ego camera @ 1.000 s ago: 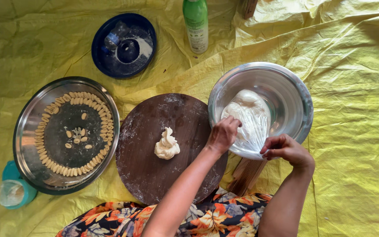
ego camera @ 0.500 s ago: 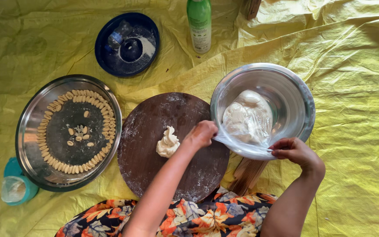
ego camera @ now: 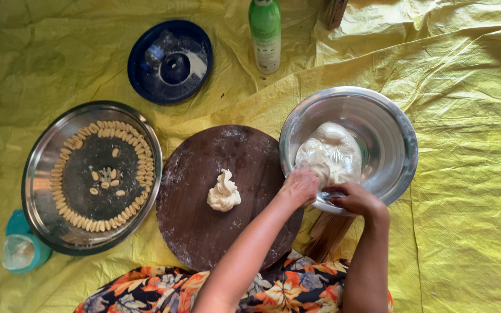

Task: The person kneads a large ball of dough in a metal bowl, then portions it into small pieces on a wooden board. They roll each piece into a small ball and arrange them in a circular pattern on a large metal tray.

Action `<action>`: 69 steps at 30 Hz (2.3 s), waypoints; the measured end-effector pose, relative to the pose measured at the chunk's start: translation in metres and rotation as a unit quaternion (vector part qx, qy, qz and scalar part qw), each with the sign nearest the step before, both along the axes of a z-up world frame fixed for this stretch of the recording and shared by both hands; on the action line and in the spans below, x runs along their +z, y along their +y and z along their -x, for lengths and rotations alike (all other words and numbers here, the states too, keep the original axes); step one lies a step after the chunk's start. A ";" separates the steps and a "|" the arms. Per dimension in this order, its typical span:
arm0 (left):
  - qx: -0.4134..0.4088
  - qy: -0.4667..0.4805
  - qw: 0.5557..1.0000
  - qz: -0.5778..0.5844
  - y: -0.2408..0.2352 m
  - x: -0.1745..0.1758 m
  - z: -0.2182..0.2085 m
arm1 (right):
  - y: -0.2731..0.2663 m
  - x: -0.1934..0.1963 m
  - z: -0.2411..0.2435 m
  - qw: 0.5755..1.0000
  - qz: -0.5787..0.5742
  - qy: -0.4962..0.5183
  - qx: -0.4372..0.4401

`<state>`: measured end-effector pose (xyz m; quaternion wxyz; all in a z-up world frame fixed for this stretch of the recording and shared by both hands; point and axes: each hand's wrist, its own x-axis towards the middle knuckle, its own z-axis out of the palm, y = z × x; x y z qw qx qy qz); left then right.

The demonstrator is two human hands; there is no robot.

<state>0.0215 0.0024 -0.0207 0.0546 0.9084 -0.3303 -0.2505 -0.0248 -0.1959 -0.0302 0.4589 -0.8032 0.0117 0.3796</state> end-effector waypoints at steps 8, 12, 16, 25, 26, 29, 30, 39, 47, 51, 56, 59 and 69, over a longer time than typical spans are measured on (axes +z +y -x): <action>-0.082 0.088 0.992 -0.029 0.014 -0.010 -0.031 | 0.002 -0.064 0.002 0.999 0.041 -0.029 0.019; -0.083 0.022 0.991 0.101 0.050 -0.022 -0.035 | -0.003 -0.063 -0.002 0.991 0.023 0.055 -0.116; -0.075 -0.043 0.984 0.153 0.056 -0.025 -0.044 | -0.009 -0.039 -0.005 0.971 0.125 0.061 -0.194; 0.141 -0.130 0.981 0.018 0.023 0.013 -0.057 | 0.009 0.010 -0.010 0.909 0.299 0.000 -0.289; 0.140 -0.155 0.978 0.010 0.016 0.012 -0.058 | 0.009 0.008 -0.012 0.901 0.306 -0.018 -0.306; 0.115 -0.240 0.964 0.002 0.004 0.002 -0.063 | 0.010 -0.003 -0.019 0.923 0.244 -0.054 -0.293; 0.091 -0.272 0.958 0.010 0.002 -0.003 -0.065 | 0.009 -0.008 -0.020 0.926 0.227 -0.062 -0.296; 0.128 -0.127 0.980 0.085 0.018 -0.019 -0.067 | 0.006 -0.035 -0.021 0.860 -0.165 -0.008 -0.484; 0.130 -0.048 0.986 0.093 0.027 -0.014 -0.051 | 0.015 0.026 -0.023 0.831 0.007 -0.096 -0.547; 0.098 -0.053 0.988 0.106 0.031 -0.022 -0.036 | 0.008 0.038 -0.012 0.789 0.106 -0.333 -0.506; 0.068 -0.084 0.986 0.131 0.029 -0.031 -0.026 | 0.042 0.013 -0.015 0.695 0.355 -0.483 -0.397; 0.042 -0.143 0.982 0.118 0.023 -0.035 -0.024 | 0.088 -0.003 -0.030 0.779 0.393 -0.394 -0.288; -0.001 -0.149 0.980 0.134 0.052 -0.024 -0.005 | 0.073 0.001 -0.017 0.933 0.139 -0.280 -0.178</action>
